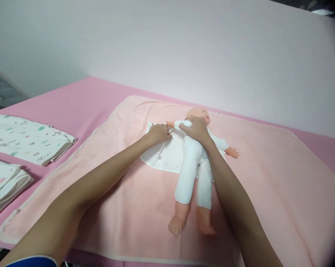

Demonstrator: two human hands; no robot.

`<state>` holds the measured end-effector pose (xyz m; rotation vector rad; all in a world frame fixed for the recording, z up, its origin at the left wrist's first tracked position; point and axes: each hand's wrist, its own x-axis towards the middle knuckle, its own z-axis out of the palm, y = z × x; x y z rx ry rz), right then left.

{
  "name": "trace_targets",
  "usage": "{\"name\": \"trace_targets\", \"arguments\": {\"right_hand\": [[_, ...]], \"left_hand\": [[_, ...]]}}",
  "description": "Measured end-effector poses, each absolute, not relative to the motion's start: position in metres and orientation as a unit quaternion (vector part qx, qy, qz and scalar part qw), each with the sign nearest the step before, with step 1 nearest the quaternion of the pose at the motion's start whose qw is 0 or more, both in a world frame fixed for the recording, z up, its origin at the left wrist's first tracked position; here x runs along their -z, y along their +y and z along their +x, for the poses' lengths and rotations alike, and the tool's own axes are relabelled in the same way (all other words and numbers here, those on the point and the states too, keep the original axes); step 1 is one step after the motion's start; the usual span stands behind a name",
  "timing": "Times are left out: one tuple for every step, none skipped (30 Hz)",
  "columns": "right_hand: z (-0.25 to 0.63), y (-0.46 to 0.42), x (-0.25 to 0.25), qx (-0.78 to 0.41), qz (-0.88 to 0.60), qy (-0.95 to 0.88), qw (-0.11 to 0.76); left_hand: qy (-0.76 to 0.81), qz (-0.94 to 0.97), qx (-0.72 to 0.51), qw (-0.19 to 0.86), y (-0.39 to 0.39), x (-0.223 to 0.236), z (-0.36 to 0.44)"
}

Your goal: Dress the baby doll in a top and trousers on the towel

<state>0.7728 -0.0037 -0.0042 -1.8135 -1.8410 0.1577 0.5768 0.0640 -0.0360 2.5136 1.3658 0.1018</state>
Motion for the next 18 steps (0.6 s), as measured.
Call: {"name": "trace_targets", "arguments": {"right_hand": [[0.773,-0.003,0.005,-0.062,-0.675,-0.680,0.278],[0.773,-0.003,0.006,-0.064,-0.677,-0.675,0.286],[0.774,-0.003,0.007,-0.065,-0.679,-0.669,0.296],[0.773,-0.003,0.007,-0.065,-0.680,-0.663,0.307],[0.773,-0.003,0.008,-0.066,-0.681,-0.658,0.315],[0.773,-0.004,0.007,-0.067,-0.682,-0.653,0.320],[0.772,-0.005,0.006,-0.070,-0.685,-0.651,0.321],[0.772,-0.006,0.005,-0.076,-0.687,-0.648,0.319],[0.772,-0.007,0.003,-0.084,-0.689,-0.647,0.315],[0.772,-0.008,0.001,-0.091,-0.690,-0.648,0.310],[0.771,-0.009,-0.001,-0.098,-0.691,-0.650,0.302],[0.770,-0.009,-0.002,-0.103,-0.691,-0.654,0.290],[0.769,-0.008,-0.002,-0.103,-0.690,-0.661,0.276],[0.767,-0.007,-0.001,-0.098,-0.689,-0.669,0.262],[0.765,-0.006,0.001,-0.087,-0.685,-0.680,0.247],[0.762,-0.004,0.003,-0.070,-0.679,-0.692,0.234],[0.759,-0.003,0.006,-0.050,-0.671,-0.705,0.224],[0.755,-0.001,0.010,-0.028,-0.661,-0.718,0.217]], "left_hand": [[0.472,0.868,-0.032,0.148,0.067,0.034,0.576],[0.473,0.866,-0.029,0.160,0.070,0.033,0.574],[0.474,0.863,-0.027,0.174,0.073,0.031,0.572],[0.477,0.858,-0.026,0.188,0.077,0.028,0.568],[0.479,0.854,-0.025,0.200,0.081,0.026,0.565],[0.482,0.849,-0.029,0.215,0.085,0.024,0.561],[0.487,0.840,-0.039,0.236,0.088,0.022,0.558],[0.492,0.828,-0.051,0.264,0.092,0.021,0.555],[0.496,0.813,-0.064,0.297,0.095,0.021,0.552],[0.500,0.797,-0.080,0.331,0.097,0.020,0.550],[0.502,0.781,-0.095,0.360,0.099,0.020,0.549],[0.503,0.770,-0.109,0.378,0.099,0.020,0.548],[0.502,0.767,-0.119,0.380,0.099,0.020,0.548],[0.501,0.770,-0.130,0.372,0.099,0.019,0.548],[0.497,0.778,-0.143,0.355,0.097,0.018,0.549],[0.491,0.790,-0.158,0.331,0.094,0.016,0.550],[0.483,0.802,-0.175,0.306,0.091,0.014,0.553],[0.472,0.812,-0.194,0.283,0.086,0.012,0.555]]}}
